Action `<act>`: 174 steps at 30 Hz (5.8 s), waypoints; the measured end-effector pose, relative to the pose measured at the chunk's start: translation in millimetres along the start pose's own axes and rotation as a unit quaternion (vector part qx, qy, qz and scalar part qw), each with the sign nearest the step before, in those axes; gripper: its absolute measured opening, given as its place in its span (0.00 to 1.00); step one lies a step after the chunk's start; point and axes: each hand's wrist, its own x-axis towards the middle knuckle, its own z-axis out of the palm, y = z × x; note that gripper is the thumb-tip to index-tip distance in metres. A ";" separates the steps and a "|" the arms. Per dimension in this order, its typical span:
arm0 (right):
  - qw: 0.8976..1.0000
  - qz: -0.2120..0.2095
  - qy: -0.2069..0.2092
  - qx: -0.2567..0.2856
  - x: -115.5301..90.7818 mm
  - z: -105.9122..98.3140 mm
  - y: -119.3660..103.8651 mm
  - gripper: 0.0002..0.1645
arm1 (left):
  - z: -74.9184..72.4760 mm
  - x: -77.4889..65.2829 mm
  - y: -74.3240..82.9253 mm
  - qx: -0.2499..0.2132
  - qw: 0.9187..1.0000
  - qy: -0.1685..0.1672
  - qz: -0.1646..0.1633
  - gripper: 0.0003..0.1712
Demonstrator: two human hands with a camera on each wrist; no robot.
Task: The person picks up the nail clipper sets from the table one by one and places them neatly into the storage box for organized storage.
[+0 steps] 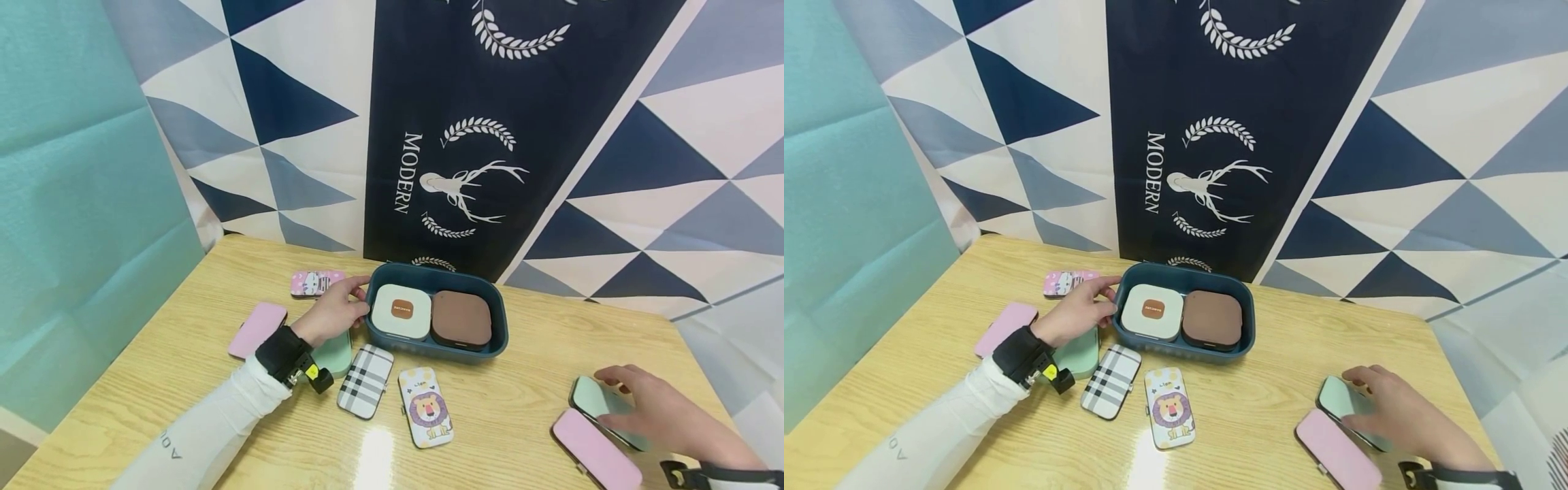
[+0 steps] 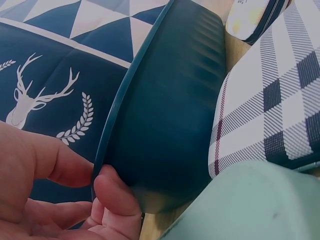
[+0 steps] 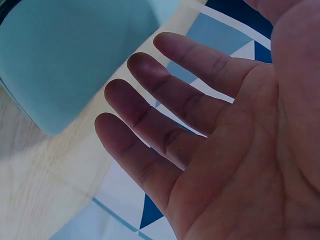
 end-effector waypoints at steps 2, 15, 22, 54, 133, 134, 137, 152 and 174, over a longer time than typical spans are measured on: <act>1.000 -0.007 0.008 -0.005 -0.3 1.7 -0.9 0.44 | 0.1 0.5 -0.8 0.002 1.000 0.000 -0.001 0.38; 1.000 -0.002 0.000 -0.010 5.1 6.2 -6.3 0.45 | 0.1 -1.2 1.3 0.001 1.000 0.000 0.002 0.37; 1.000 0.003 0.008 -0.022 5.8 8.0 -6.1 0.46 | 0.0 -1.4 1.2 -0.001 1.000 -0.002 -0.002 0.37; 0.999 0.019 0.003 -0.042 10.1 9.3 -13.3 0.48 | -0.7 -1.5 4.1 0.005 1.000 -0.004 0.001 0.37; 0.960 -0.200 0.157 -0.121 117.1 -67.6 -174.8 0.39 | -0.6 -1.8 1.4 0.009 1.000 -0.004 -0.007 0.37; 0.960 -0.200 0.154 -0.122 120.0 -67.2 -176.7 0.39 | -0.6 -1.9 1.5 0.009 1.000 -0.004 -0.008 0.37; 0.961 -0.202 0.145 -0.121 127.9 -65.5 -182.1 0.38 | -0.4 -2.1 2.0 0.009 1.000 -0.003 -0.008 0.37; 0.967 -0.205 0.105 -0.112 158.7 -48.7 -188.6 0.39 | 0.0 -1.7 0.3 0.001 1.000 -0.004 -0.002 0.37; 0.967 -0.207 0.060 -0.138 176.6 -32.9 -190.4 0.37 | 0.1 -2.2 -1.5 0.007 1.000 -0.001 0.004 0.37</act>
